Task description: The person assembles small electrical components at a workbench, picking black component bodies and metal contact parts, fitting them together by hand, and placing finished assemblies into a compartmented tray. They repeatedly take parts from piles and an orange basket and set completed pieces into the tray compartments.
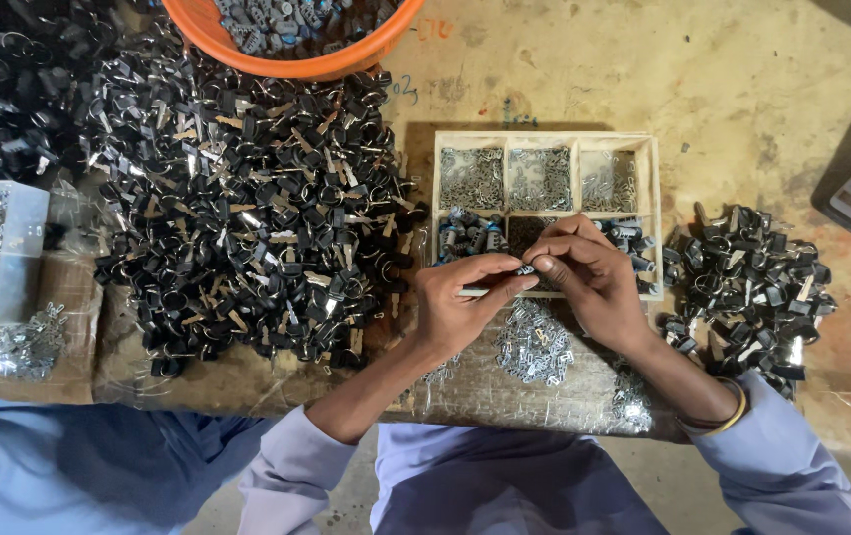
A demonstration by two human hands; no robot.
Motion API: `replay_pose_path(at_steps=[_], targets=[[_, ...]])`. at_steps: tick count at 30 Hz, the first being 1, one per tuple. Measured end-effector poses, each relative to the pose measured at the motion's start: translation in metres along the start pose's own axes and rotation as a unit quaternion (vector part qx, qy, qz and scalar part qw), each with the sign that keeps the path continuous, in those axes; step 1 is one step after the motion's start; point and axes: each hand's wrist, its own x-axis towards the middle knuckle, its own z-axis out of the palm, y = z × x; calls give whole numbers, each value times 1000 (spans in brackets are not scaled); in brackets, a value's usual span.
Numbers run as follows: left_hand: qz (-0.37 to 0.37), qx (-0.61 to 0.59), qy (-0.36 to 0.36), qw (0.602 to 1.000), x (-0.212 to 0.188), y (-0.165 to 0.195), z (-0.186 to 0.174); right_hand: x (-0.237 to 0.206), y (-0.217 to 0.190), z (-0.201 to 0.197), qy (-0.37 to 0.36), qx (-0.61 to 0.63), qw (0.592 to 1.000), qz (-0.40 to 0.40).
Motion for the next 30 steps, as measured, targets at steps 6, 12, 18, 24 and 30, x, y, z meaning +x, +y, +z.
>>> replay_pose_path(at_steps=[6,12,18,24,30], targets=[[0,-11,6,1000,-3,-3,1,-2,0,4,-5,11,1000,-22],[-10,-25,11,1000,-2,0,1,-1,-4,3,-18,14,999,-31],[-9,-18,11,1000,-4,0,0,-1,-9,-3,-16,-119,988,-93],[-18,-41,-2,999,-4,-4,1,-4,-3,-5,10,-12,1000,-24],[17,-42,4,999,-7,-5,2,-5,-2,-9,-25,8,1000,0]])
